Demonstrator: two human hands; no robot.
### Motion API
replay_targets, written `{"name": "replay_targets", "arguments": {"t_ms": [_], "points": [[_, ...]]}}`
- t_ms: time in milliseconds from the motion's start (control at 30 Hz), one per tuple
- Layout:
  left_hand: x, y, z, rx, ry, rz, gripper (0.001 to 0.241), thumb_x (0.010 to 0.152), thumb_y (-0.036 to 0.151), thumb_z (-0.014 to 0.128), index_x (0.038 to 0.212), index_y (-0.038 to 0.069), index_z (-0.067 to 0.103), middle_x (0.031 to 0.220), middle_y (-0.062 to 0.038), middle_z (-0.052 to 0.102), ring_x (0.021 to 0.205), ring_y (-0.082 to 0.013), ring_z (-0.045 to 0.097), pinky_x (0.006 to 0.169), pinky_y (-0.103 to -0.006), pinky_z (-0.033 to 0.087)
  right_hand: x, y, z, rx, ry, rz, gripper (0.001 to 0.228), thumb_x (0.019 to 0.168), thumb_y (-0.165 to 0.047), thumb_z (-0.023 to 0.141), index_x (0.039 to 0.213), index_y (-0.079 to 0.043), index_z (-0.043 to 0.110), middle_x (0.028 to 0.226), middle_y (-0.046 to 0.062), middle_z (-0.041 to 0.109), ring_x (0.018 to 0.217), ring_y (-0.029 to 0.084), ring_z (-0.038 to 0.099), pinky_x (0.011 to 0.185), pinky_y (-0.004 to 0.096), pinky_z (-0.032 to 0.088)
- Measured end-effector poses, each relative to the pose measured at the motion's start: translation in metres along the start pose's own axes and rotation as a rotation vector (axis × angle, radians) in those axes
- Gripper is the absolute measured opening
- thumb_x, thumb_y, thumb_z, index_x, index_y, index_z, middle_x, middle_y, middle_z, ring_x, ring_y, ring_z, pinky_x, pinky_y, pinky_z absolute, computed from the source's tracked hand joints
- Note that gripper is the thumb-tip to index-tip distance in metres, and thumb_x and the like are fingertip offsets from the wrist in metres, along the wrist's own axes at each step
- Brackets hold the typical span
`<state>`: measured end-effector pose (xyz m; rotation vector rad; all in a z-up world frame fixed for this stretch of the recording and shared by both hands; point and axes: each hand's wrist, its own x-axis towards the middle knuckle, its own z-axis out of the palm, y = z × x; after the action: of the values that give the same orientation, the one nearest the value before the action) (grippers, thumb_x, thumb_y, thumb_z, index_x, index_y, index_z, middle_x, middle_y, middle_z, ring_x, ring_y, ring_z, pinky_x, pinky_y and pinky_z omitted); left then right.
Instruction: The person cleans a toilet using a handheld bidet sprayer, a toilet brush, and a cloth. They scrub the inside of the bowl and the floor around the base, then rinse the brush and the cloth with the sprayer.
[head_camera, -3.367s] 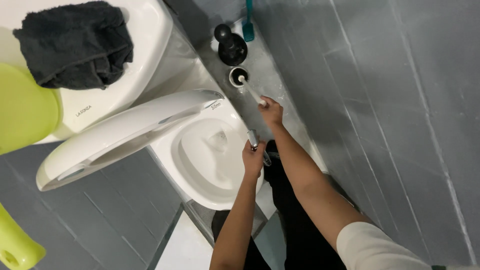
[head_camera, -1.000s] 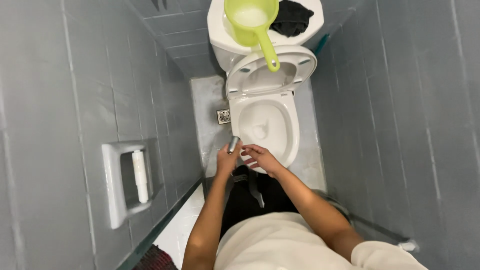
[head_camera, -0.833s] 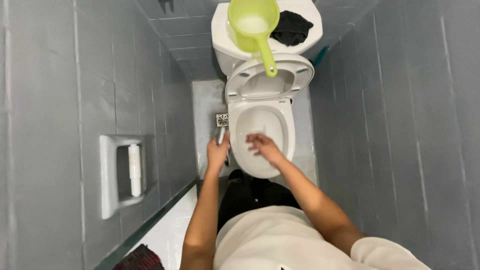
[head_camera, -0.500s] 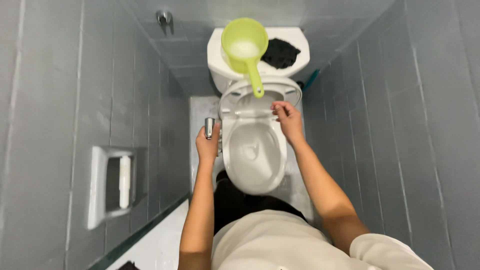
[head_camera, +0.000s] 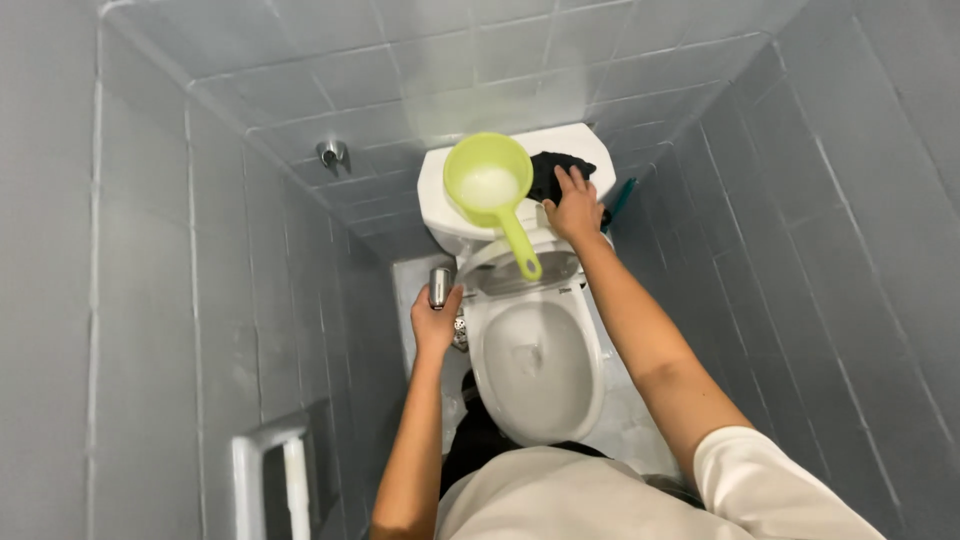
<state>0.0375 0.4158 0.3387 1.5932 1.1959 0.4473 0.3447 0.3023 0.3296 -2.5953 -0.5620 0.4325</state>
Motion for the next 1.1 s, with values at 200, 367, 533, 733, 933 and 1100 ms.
{"name": "replay_targets", "arguments": {"t_ms": [200, 367, 533, 733, 933, 1100], "points": [[0.036, -0.002, 0.000, 0.055, 0.053, -0.045, 0.030, 0.077, 0.040, 0.086, 0.080, 0.015, 0.070, 0.064, -0.006, 0.065, 0.066, -0.0192, 0.063, 0.061, -0.0351, 0.049, 0.037, -0.007, 0.021, 0.111, 0.157, 0.173, 0.050, 0.103, -0.065, 0.048, 0.130, -0.026, 0.064, 0.134, 0.006, 0.058, 0.128, 0.032, 0.051, 0.100, 0.058, 0.046], [0.067, -0.021, -0.002, 0.073, 0.087, -0.036, 0.038, 0.076, 0.046, 0.086, 0.083, 0.013, 0.069, 0.067, -0.014, 0.064, 0.069, -0.0280, 0.064, 0.063, -0.0398, 0.049, -0.016, -0.034, 0.018, 0.215, -0.198, 0.115, 0.077, 0.092, -0.074, 0.051, 0.130, -0.009, 0.065, 0.124, 0.023, 0.070, 0.124, 0.042, 0.062, 0.104, 0.057, 0.047], [0.079, -0.011, -0.013, 0.053, 0.110, -0.004, 0.031, 0.077, 0.042, 0.086, 0.077, 0.015, 0.069, 0.064, -0.014, 0.062, 0.064, -0.0259, 0.061, 0.061, -0.0369, 0.046, -0.050, -0.061, 0.036, 0.279, -0.227, 0.046, 0.054, 0.075, -0.040, 0.082, 0.114, -0.005, 0.065, 0.084, 0.012, 0.077, 0.094, 0.031, 0.076, 0.087, 0.046, 0.057], [0.067, 0.031, -0.029, 0.123, 0.035, 0.031, 0.032, 0.078, 0.041, 0.085, 0.074, 0.013, 0.069, 0.064, -0.014, 0.064, 0.066, -0.0237, 0.063, 0.061, -0.0361, 0.046, -0.085, -0.077, 0.025, 0.138, -0.155, -0.009, 0.056, 0.081, -0.039, 0.075, 0.124, -0.005, 0.063, 0.106, 0.026, 0.072, 0.106, 0.045, 0.071, 0.087, 0.056, 0.056], [0.037, 0.113, -0.026, 0.299, -0.145, -0.054, 0.037, 0.077, 0.045, 0.077, 0.088, 0.010, 0.076, 0.080, -0.016, 0.073, 0.083, -0.0334, 0.072, 0.072, -0.0426, 0.052, -0.107, -0.081, 0.011, 0.102, -0.179, -0.064, 0.051, 0.087, -0.036, 0.070, 0.126, -0.006, 0.060, 0.106, 0.027, 0.073, 0.105, 0.047, 0.071, 0.089, 0.056, 0.056], [0.063, 0.095, -0.001, 0.432, -0.201, 0.005, 0.044, 0.073, 0.052, 0.075, 0.089, 0.011, 0.079, 0.086, -0.014, 0.076, 0.094, -0.0345, 0.074, 0.077, -0.0428, 0.057, -0.106, -0.070, 0.017, 0.096, -0.189, -0.074, 0.050, 0.088, -0.042, 0.069, 0.123, -0.007, 0.059, 0.108, 0.029, 0.072, 0.108, 0.048, 0.069, 0.091, 0.058, 0.055]]}}
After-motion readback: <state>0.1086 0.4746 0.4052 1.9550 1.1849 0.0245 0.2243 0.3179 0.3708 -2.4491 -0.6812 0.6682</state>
